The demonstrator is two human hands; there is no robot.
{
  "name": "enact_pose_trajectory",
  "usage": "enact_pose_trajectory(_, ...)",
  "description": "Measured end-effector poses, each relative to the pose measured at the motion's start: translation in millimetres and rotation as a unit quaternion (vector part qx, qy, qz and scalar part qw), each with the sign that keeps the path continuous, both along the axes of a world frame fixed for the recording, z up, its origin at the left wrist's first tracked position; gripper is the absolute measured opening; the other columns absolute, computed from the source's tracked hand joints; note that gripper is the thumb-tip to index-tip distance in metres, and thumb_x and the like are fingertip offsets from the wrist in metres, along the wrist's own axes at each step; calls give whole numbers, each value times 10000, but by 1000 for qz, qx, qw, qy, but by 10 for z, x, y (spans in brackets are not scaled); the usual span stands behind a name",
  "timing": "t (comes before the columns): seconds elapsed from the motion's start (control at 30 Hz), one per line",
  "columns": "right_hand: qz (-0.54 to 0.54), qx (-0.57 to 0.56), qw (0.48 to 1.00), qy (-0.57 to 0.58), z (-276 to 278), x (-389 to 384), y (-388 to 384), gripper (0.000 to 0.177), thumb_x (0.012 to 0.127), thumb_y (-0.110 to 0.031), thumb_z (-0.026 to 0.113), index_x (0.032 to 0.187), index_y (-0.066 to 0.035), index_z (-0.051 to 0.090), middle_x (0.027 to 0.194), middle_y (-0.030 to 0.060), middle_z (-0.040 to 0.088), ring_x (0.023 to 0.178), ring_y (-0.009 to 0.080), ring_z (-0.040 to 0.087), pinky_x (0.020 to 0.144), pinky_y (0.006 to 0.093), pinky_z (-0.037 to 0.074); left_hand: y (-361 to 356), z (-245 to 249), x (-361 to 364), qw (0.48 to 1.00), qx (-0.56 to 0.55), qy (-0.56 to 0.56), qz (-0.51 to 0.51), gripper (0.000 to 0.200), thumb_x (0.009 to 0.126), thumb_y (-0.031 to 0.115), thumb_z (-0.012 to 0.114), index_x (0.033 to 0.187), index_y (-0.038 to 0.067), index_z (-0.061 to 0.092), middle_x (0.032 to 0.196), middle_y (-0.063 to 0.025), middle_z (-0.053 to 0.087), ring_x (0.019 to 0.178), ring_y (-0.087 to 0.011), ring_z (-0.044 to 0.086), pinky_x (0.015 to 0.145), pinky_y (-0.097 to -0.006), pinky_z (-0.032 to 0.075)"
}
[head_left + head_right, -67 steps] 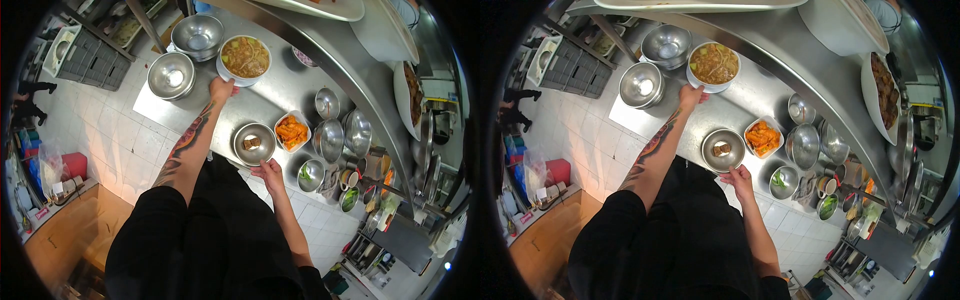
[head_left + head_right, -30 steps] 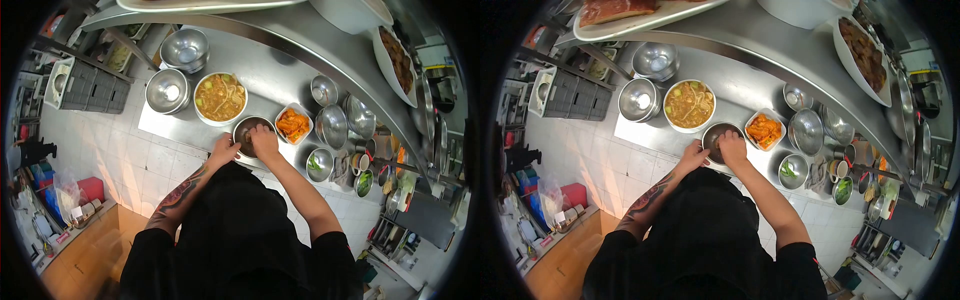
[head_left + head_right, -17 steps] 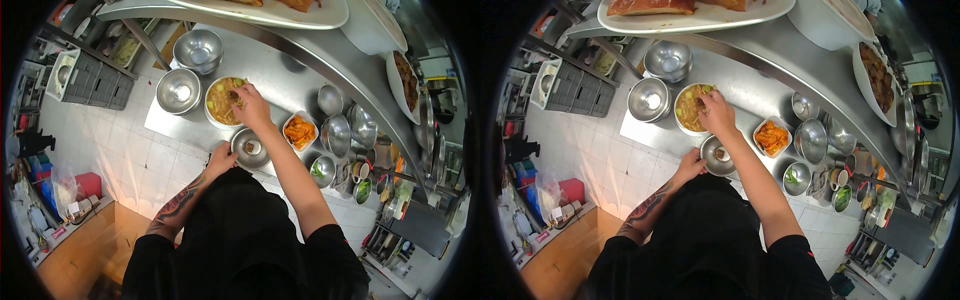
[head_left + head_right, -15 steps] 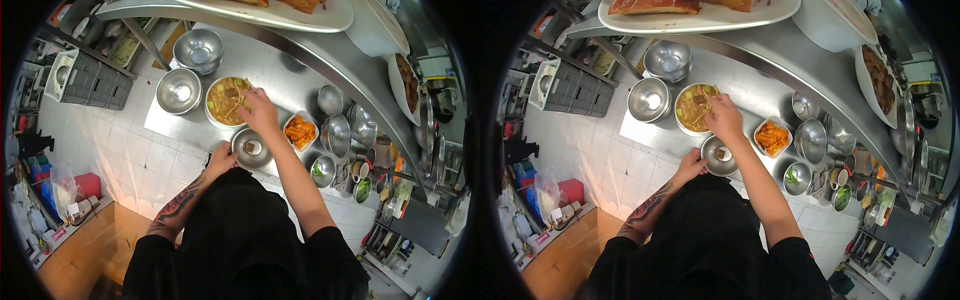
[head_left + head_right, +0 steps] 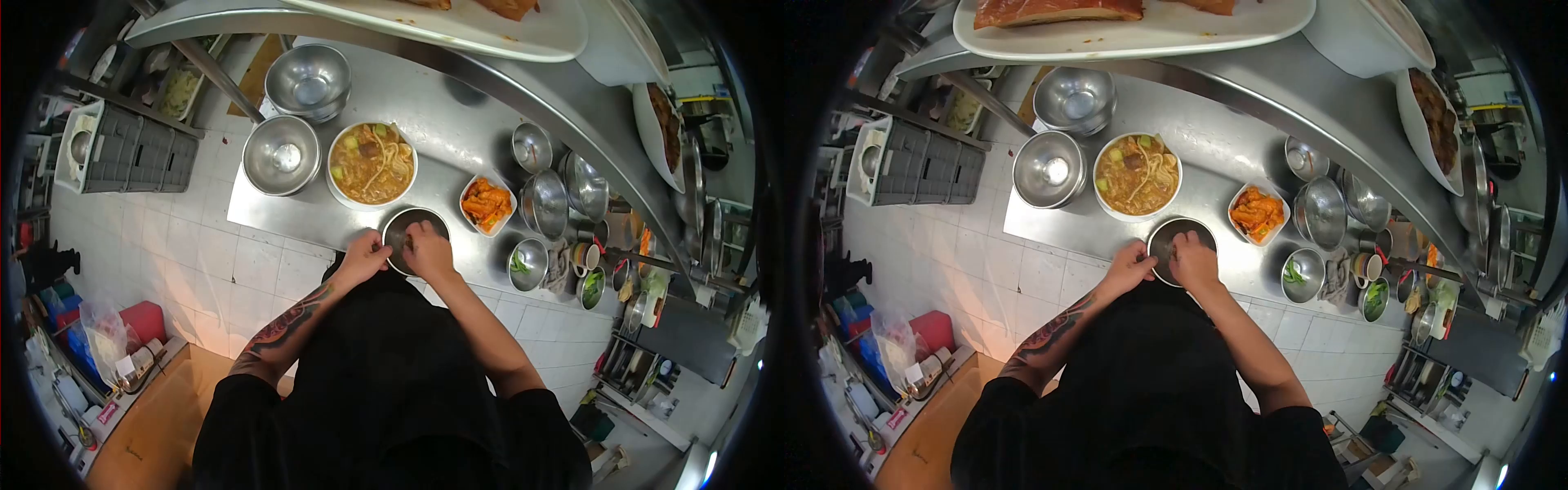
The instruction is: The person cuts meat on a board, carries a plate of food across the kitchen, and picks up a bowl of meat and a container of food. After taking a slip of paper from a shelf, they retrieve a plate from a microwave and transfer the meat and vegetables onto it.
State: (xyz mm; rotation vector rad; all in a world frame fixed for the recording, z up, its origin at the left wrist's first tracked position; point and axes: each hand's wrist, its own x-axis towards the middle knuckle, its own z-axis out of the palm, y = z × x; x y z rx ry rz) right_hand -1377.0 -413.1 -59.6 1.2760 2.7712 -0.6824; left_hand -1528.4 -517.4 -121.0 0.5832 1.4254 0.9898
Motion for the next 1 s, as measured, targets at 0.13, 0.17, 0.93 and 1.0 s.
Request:
enact_pose_trajectory(0.13,-25,-15,988,150,572,-205,151,379,804,-199,724,1147,-88,608,1068,112,606,826,319,661,722,411,539,-100,-45,-90,1000,11,-16,-17,126,898,80,644,938,-3,558,847,-76,599,705,-143,655,588,-290,598)
enact_pose_trajectory(0.17,-27,-15,988,149,700,-300,205,379,804,-199,724,1147,-88,608,1068,112,606,826,319,661,722,411,539,-143,-13,-124,1000,7,-16,-25,120,897,74,642,931,-4,558,850,-75,602,703,-144,655,594,-284,594)
enact_pose_trajectory(0.93,-287,-274,853,339,-672,-322,1102,394,1022,-336,513,1239,-22,610,1123,125,677,1006,184,640,903,322,490,-525,889,-1225,943,64,67,320,293,993,273,595,1159,32,584,1151,-105,671,969,-156,645,762,-307,560)
enact_pose_trajectory(1.0,-300,-374,797,367,-540,-488,1298,403,1018,-328,522,1267,-19,591,1130,111,676,1023,190,637,912,330,492,-348,585,-977,958,23,26,286,478,967,318,639,1318,12,528,1273,-124,612,1140,-200,586,903,-351,522)
